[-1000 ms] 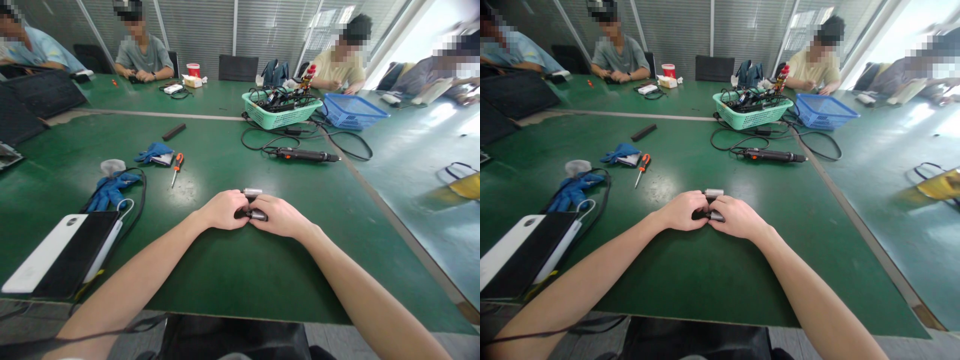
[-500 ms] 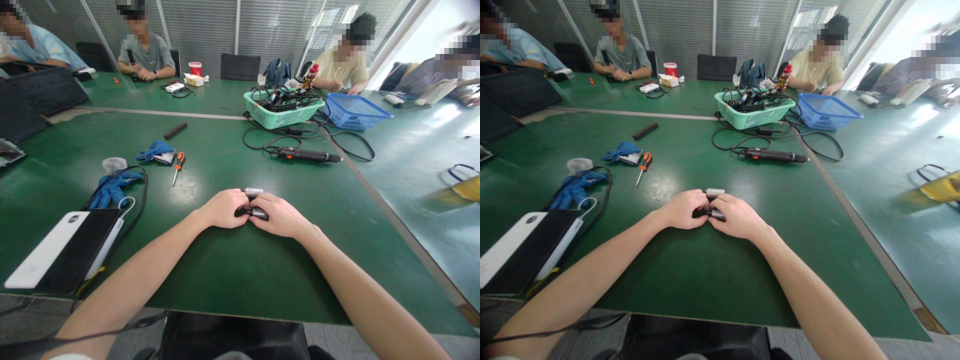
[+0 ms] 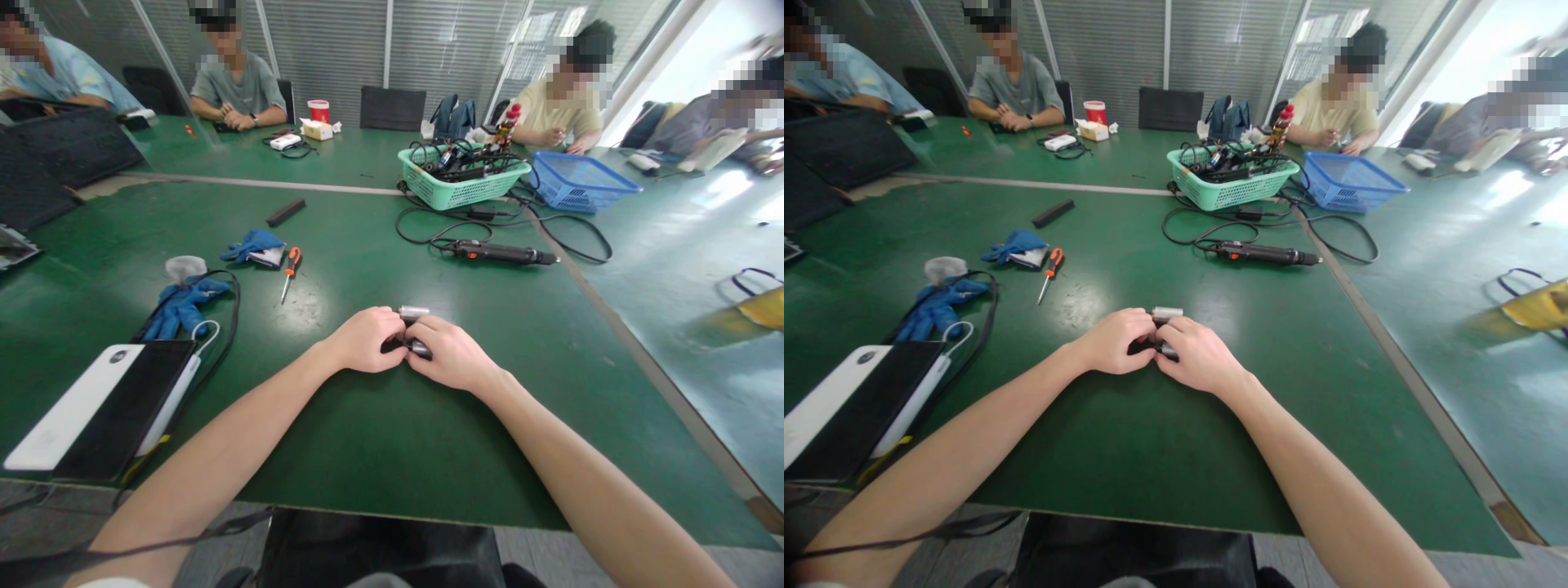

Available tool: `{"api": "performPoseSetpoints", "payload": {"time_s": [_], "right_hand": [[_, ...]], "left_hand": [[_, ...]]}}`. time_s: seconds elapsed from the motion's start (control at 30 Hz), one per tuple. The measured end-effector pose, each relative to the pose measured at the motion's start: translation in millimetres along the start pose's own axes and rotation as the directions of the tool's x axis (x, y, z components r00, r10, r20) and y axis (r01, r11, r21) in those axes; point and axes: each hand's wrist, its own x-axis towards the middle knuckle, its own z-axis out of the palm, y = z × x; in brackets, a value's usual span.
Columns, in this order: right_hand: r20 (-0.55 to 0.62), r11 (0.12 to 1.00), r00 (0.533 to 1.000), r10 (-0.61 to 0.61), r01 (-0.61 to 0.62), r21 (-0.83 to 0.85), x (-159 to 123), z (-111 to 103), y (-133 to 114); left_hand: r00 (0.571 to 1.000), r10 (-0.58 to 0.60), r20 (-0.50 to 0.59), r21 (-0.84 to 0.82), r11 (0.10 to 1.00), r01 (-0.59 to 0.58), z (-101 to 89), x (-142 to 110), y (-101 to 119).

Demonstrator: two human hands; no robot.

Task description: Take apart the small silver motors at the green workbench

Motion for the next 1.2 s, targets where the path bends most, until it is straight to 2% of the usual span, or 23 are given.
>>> {"api": "performPoseSetpoints", "payload": {"time_s": [1.2], "right_hand": [[0.001,0.999,1.0,0.014,-0.014,-0.05,-0.4,0.6,1.4]], "left_hand": [[1.0,0.005,0.019,0.067,0.998,-0.006,3.3,0.4,-0.4]]}}
